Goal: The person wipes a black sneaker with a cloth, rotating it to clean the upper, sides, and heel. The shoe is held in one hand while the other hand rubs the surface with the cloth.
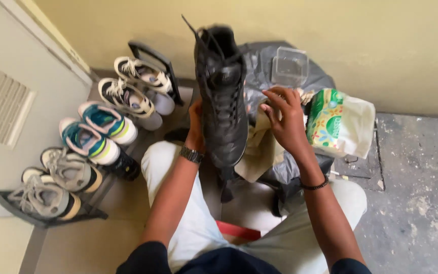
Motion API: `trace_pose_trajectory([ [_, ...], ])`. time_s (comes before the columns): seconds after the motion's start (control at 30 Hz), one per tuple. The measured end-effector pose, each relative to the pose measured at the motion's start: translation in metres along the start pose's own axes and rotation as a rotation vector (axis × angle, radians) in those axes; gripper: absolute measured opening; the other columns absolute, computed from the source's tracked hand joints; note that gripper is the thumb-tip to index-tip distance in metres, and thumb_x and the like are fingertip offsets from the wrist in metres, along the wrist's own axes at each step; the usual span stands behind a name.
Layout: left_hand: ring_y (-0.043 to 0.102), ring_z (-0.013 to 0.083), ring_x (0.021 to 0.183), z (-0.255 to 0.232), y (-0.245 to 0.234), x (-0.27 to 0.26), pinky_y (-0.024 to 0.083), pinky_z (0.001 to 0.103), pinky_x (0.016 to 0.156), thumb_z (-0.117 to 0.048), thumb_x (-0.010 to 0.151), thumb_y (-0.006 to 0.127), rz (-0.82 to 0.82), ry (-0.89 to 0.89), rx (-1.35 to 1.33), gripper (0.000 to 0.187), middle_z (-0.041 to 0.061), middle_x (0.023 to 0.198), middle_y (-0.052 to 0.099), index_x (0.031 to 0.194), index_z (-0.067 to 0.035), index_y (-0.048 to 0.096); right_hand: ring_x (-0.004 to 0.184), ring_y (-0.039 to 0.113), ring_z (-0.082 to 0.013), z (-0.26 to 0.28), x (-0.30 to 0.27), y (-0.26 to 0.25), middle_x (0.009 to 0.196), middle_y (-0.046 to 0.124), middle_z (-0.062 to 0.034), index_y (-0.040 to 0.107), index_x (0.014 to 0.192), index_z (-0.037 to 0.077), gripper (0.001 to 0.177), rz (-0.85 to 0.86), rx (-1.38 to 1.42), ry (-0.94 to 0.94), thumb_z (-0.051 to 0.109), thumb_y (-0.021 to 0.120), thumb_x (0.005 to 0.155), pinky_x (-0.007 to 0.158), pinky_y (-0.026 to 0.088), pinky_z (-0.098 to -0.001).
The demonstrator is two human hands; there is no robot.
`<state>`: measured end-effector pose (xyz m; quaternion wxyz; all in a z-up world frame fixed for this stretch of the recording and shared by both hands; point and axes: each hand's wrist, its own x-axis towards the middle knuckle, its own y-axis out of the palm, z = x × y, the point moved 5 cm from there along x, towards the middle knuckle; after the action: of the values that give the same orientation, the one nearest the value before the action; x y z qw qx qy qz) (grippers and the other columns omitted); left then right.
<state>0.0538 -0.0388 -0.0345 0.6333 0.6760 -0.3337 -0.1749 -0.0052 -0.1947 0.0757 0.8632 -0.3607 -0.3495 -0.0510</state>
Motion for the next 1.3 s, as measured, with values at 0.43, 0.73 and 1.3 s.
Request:
trace_pose_trajectory([
  [0.43,0.032,0.0569,0.143,0.071,-0.003,-0.025,0.010,0.065,0.124,-0.095,0.073,0.044,0.010,-0.304,-0.084,0.123,0.031,0.154,0.043,0.151,-0.001,0.050,0.128,0.058,-0.0321,0.006,0.067,-0.039,0.133,0.063,-0.0187,0.063,0.141,0.007,0.052,0.372,0.526,0.074,0.014,0.080,0.093,0.112,0.043,-0.0510],
  [0.73,0.030,0.0621,0.143,0.077,-0.017,-0.030,0.007,0.069,0.123,-0.107,0.065,0.043,0.015,-0.384,-0.222,0.137,0.034,0.154,0.042,0.151,0.000,0.051,0.084,0.060,-0.0113,-0.043,0.020,-0.023,0.088,0.066,-0.0016,0.078,0.104,0.014,0.018,-0.106,0.498,0.411,0.024,0.064,0.106,0.083,0.048,-0.0257],
  [1.3,0.056,0.0406,0.134,0.000,0.003,-0.049,0.039,0.058,0.118,-0.061,0.097,0.064,-0.313,0.387,0.365,0.081,0.025,0.151,0.052,0.159,-0.015,0.038,0.107,0.060,-0.0135,0.089,-0.106,0.002,0.106,0.065,-0.0089,0.062,0.120,0.003,0.056,-0.400,0.635,0.477,0.055,0.050,0.105,0.103,0.047,-0.0362],
])
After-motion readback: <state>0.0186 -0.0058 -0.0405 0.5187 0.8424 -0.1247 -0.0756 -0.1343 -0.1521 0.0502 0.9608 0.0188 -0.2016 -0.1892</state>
